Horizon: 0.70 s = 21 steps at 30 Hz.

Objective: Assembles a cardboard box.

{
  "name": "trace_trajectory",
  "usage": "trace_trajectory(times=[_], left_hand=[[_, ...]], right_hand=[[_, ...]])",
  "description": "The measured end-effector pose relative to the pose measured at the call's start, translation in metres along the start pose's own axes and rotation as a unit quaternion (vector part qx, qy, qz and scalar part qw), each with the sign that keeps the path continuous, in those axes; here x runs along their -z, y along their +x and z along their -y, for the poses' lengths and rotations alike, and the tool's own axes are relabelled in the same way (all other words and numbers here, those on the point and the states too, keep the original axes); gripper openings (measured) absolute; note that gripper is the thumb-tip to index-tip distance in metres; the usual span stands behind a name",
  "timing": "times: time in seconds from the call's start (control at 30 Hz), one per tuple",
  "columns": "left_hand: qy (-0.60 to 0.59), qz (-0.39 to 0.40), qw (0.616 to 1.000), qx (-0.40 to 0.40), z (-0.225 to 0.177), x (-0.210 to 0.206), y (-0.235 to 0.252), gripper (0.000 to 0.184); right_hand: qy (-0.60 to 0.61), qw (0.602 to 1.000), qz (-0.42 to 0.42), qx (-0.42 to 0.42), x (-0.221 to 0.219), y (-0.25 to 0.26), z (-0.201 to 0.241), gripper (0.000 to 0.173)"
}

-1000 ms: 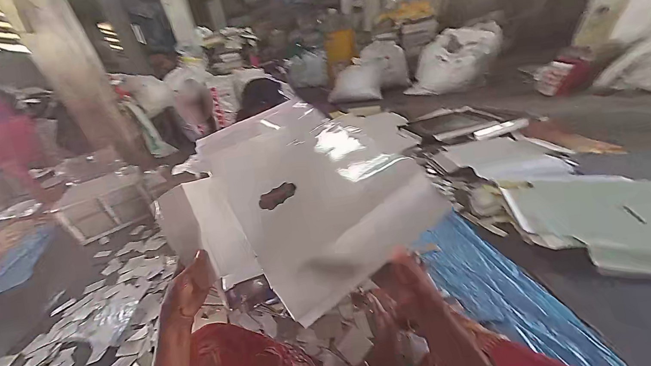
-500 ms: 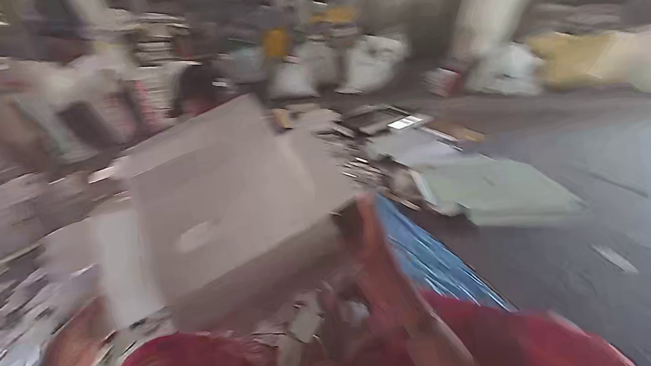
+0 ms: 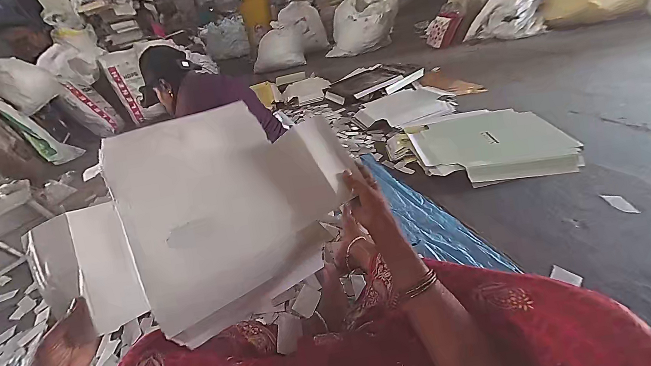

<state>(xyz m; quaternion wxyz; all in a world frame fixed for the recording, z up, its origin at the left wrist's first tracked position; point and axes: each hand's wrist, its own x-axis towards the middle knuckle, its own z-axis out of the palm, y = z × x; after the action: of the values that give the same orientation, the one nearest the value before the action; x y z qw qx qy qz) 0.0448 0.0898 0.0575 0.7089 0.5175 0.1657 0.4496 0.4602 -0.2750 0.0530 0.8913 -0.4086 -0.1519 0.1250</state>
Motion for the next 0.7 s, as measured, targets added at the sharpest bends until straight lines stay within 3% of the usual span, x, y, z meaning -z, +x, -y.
trace_trajectory(times=[0.13,0.27,0.3,0.37,0.47,0.6,0.7], left_hand=[[-0.015,-0.018,1.000,-0.008,0.006,0.000,0.002,0.024],[0.035,-0.058,0.998,0.002,-0.001,-0.004,0.002,0.025],[0.066,-0.078,0.995,0.002,-0.008,-0.006,-0.001,0.028],[0.153,-0.063,0.986,-0.003,-0.022,-0.004,-0.002,0.052],[0.248,-0.031,0.968,-0.036,-0.028,-0.003,0.010,0.070],[0.234,-0.115,0.960,-0.104,-0.027,-0.007,0.021,0.054],[0.209,-0.152,0.958,-0.121,-0.020,-0.008,0.025,0.055]], right_hand=[[-0.074,0.995,0.059,0.036,-0.002,0.000,0.023,0.050],[-0.323,0.940,0.108,0.040,0.003,0.000,0.055,0.071],[-0.375,0.918,0.114,0.055,0.003,0.001,0.059,0.072],[-0.433,0.888,0.114,0.101,0.002,0.003,0.060,0.075],[-0.424,0.885,0.098,0.162,-0.004,0.003,0.057,0.091],[-0.420,0.876,0.077,0.226,-0.021,-0.006,0.051,0.097],[-0.400,0.873,0.101,0.262,-0.018,-0.007,0.049,0.097]])
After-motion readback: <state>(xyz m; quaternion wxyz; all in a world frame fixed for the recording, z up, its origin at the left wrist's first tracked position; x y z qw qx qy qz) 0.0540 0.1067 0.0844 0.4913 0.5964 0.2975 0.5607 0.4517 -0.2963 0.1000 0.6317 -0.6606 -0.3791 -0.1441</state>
